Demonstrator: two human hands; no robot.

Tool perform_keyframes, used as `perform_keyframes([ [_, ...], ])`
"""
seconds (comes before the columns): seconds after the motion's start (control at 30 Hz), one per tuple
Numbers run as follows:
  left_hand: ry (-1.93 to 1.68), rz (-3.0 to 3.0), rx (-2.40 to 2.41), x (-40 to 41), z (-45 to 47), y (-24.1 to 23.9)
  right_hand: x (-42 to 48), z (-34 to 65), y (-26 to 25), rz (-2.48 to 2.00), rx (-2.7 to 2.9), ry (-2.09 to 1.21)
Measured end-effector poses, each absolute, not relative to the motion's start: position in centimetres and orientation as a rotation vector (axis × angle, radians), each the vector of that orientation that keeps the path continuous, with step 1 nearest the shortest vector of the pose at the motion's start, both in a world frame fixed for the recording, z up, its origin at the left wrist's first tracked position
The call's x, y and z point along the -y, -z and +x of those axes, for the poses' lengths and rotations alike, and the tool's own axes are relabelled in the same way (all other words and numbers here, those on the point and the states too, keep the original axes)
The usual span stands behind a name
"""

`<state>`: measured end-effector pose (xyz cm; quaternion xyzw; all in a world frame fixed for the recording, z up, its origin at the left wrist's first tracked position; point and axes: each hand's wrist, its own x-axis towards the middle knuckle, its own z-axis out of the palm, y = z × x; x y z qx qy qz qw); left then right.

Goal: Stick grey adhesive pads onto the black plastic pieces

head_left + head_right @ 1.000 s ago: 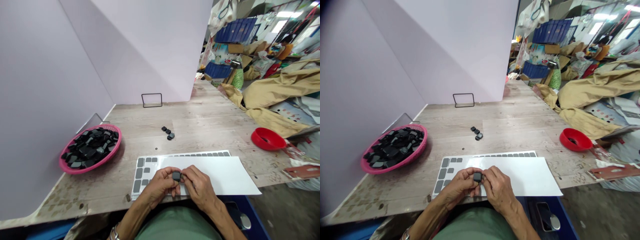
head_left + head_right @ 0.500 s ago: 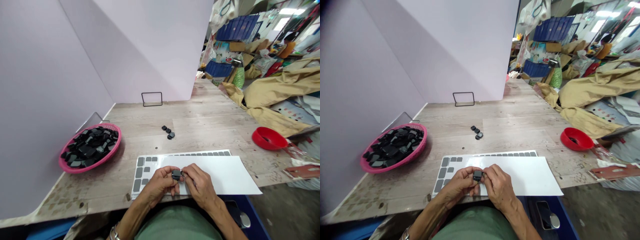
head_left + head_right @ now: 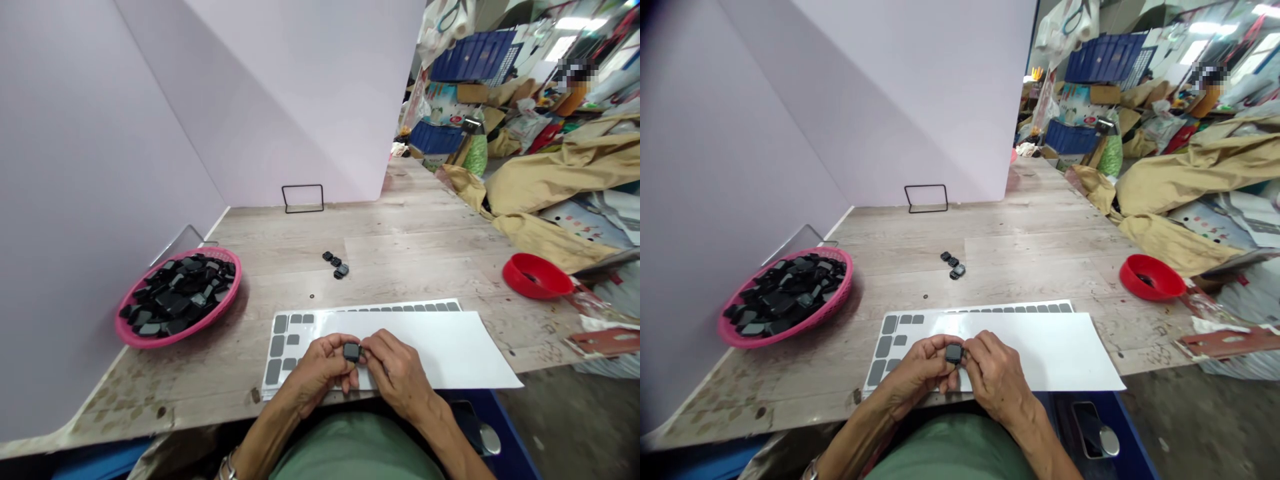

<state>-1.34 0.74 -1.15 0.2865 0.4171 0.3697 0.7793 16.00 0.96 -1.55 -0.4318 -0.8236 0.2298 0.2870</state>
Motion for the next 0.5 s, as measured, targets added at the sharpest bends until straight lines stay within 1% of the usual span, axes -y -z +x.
perform_keyframes([
  [0.33, -0.831, 0.613, -0.866, -0.49, -1.52, 1.02, -1.04, 15.96, 1.65, -1.159, 2.267, -0.594],
  [0.5, -0.858, 0.763, -0.995, -0.10, -1.20, 1.33, -0.83, 15.38, 1.72, -1.147, 2.286, -0.572],
])
